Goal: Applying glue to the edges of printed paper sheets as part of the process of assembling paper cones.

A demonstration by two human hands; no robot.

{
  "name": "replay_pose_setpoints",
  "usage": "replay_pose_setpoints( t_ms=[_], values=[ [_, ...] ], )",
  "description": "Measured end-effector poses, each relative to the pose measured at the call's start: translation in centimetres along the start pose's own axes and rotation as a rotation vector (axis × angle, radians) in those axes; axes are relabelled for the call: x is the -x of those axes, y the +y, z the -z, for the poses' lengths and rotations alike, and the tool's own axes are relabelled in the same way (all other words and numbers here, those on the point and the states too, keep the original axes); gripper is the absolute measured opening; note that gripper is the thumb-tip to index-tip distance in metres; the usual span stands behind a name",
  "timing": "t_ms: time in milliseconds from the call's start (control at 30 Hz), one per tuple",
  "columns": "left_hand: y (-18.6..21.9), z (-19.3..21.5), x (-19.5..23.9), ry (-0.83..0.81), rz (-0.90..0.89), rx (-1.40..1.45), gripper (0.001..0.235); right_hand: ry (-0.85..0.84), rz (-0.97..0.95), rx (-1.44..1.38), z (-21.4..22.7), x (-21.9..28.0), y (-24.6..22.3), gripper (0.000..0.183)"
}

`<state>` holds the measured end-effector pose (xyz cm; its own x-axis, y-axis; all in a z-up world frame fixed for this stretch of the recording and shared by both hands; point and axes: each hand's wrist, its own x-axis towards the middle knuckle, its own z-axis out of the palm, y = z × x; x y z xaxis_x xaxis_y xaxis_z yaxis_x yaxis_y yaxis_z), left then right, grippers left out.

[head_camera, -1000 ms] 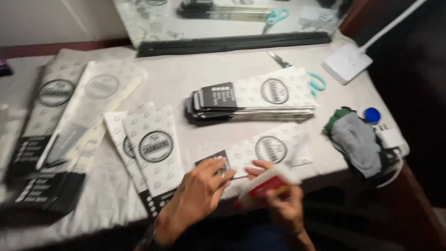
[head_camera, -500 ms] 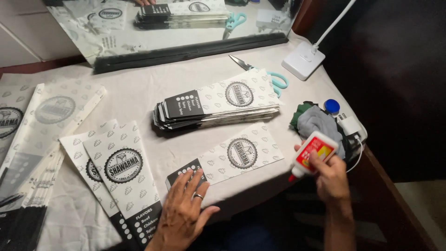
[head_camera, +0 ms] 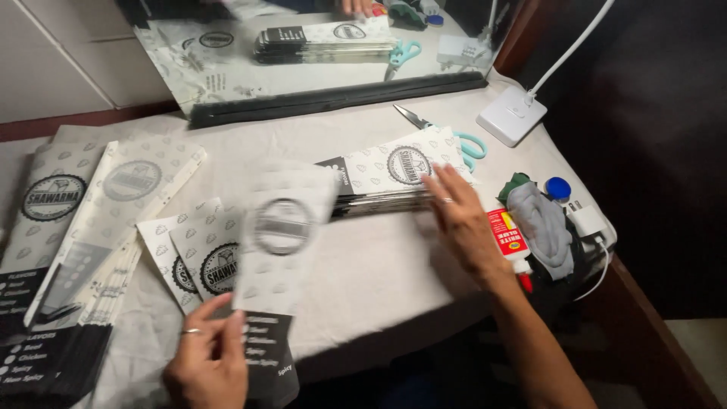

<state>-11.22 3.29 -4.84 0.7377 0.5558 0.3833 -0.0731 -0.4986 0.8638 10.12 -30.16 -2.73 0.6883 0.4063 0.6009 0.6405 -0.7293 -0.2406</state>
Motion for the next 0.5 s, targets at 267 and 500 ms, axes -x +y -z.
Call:
replay_pose_setpoints(
  t_ms=[267, 500],
  values=[
    [-1.1, 2.8, 0.1, 0.290, -0.398, -0.832, 0.014, 0.141, 0.310, 0.012, 0.0, 0.0, -4.4, 0.022],
    [5.7, -2.6, -0.1, -0.066, -0.800, -0.517, 0.021, -0.112, 0.252, -0.025, 3.3, 7.1, -9.4, 0.029]
  ],
)
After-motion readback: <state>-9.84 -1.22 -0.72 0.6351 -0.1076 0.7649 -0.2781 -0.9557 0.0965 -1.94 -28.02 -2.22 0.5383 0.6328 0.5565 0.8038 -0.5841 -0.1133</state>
